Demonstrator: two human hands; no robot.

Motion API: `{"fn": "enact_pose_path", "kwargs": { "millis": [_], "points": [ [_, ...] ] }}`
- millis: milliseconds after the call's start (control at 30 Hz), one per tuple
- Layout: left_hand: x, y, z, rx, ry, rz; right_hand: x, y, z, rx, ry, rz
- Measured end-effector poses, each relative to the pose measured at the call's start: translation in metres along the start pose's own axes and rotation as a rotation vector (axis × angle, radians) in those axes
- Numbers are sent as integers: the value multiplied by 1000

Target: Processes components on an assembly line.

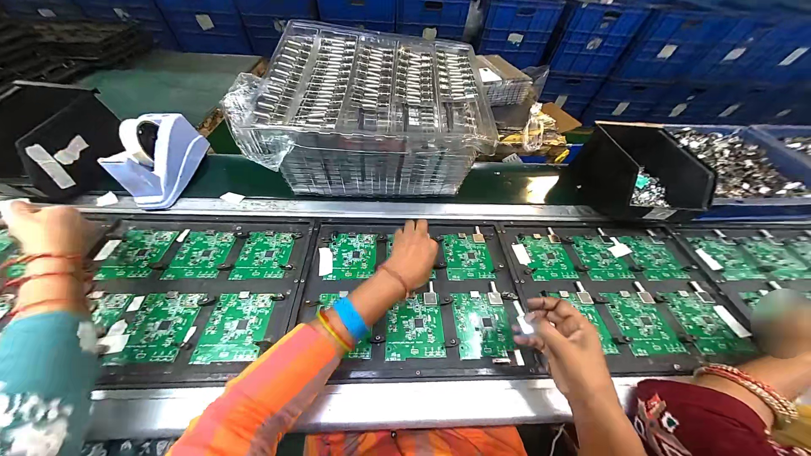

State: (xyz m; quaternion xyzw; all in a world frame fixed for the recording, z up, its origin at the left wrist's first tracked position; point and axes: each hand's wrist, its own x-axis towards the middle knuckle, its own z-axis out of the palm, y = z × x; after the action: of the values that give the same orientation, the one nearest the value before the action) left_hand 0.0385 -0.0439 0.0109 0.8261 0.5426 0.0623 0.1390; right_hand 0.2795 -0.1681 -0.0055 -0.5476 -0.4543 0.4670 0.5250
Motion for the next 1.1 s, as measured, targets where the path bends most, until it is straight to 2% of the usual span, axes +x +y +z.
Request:
{"fn": "enact_pose_path", "kwargs": {
  "millis": [67,167,233,333,400,433,500,567,633,700,833,967,1100],
  "points": [
    [-21,38,6,-105,-29,114,7,-5,-5,92,18,25],
    [-59,93,35,-243,-152,394,11,-6,-11,127,43,14],
    [-76,119,53,-255,-191,491,14,-6,-16,141,54,-22],
    [-90,138,79,-146,46,498,17,-4,-24,144,28,-88],
    [-91,145,81,-127,113,438,20,-4,-25,130,10,-122],
    [-90,147,79,-156,118,396,21,-5,-24,111,4,-138],
    [-81,149,64,-301,-55,277,24,-9,-18,47,0,-184],
    [-68,147,49,-416,-266,186,29,-16,-9,-11,-9,-245],
    [-61,143,45,-438,-304,219,37,-21,0,-85,-37,-322],
    [-65,141,41,-437,-261,267,45,-26,11,-165,-86,-391],
    [-101,117,7,-472,-75,192,57,-30,40,-343,-231,-487],
    [-144,45,9,-542,296,-55,52,-21,89,-518,-510,-517],
    [-179,-22,21,-416,549,-274,50,-4,134,-725,-749,-670]
  ]
}}
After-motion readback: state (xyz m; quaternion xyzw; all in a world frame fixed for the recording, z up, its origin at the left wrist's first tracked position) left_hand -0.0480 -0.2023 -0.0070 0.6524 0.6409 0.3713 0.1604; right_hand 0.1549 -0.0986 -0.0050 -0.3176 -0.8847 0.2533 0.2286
